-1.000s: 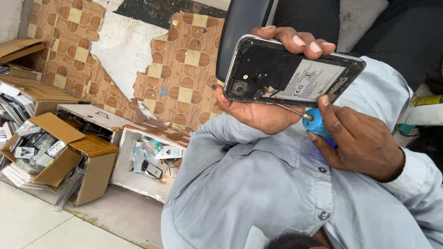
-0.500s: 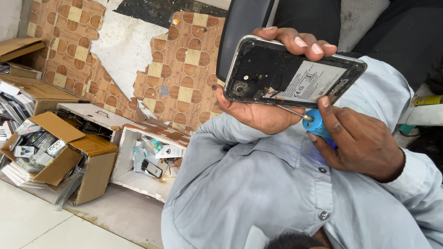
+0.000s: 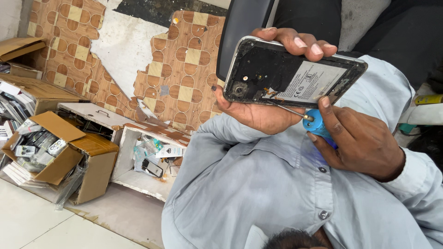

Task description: The person uses a blue electric screwdriver to remove screws from the back of a disassembled smartphone. They hold the phone in one hand and operate the tool with the other, working on multiple screw locations around the device's frame.

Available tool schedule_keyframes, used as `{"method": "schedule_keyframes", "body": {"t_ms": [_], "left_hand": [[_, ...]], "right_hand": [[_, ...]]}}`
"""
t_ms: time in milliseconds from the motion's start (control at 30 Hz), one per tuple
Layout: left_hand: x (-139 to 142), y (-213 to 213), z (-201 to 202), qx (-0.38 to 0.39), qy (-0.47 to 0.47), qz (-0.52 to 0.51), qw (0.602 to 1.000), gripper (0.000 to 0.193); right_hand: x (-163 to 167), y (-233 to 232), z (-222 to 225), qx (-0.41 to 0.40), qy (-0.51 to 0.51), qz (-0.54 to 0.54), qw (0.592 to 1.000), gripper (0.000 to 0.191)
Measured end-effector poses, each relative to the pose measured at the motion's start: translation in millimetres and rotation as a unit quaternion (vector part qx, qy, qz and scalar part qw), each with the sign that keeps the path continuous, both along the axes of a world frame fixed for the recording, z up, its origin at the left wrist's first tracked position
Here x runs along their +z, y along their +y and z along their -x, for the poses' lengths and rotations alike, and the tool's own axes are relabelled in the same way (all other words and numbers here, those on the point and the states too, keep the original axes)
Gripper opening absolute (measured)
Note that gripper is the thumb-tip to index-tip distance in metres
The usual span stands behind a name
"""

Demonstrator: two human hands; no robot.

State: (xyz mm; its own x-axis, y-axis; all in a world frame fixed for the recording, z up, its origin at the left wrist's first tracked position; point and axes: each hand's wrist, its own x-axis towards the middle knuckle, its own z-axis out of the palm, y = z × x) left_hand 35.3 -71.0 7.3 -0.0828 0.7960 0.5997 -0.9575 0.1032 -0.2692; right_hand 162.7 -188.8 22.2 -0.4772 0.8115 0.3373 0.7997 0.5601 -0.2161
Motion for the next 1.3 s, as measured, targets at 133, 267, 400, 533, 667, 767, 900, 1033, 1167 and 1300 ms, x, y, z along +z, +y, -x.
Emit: {"method": "schedule_keyframes", "body": {"t_ms": [133,267,400,533,667,767,900,1033,1167,1300], "left_hand": [[1,0,-1,0.004,0.000,0.000,1.000,0.091],[1,-1,-1,-0.004,-0.006,0.006,1.000,0.091],[1,-1,-1,-0.001,-0.005,0.006,1.000,0.090],[2,1,-1,0.000,-0.009,0.000,1.000,0.092],[1,0,1,-0.024,0.001,0.007,1.000,0.091],[-4,0,2,-0.033,0.017,0.008,0.999,0.093],[-12,4,7,-0.044,0.057,0.007,0.997,0.093],[-19,12,30,-0.136,0.185,-0.001,0.973,0.092],[-25,17,38,-0.280,0.330,-0.002,0.901,0.089],[-28,15,24,-0.318,0.470,-0.025,0.823,0.086]], "right_hand": [[1,0,0,-0.004,-0.003,0.003,1.000,0.074],[2,-1,0,-0.004,0.000,0.001,1.000,0.075],[2,-1,0,-0.001,-0.003,0.002,1.000,0.076],[1,-1,0,-0.005,-0.006,-0.001,1.000,0.076],[2,-2,-1,0.003,-0.012,0.003,1.000,0.078],[3,-1,-1,-0.005,-0.017,0.006,1.000,0.078],[6,-1,2,-0.016,0.010,0.002,1.000,0.075],[14,-8,-3,-0.096,0.078,0.008,0.992,0.073],[22,-6,-23,-0.131,0.195,0.031,0.971,0.061],[23,7,-45,-0.082,0.326,0.221,0.916,0.060]]}}
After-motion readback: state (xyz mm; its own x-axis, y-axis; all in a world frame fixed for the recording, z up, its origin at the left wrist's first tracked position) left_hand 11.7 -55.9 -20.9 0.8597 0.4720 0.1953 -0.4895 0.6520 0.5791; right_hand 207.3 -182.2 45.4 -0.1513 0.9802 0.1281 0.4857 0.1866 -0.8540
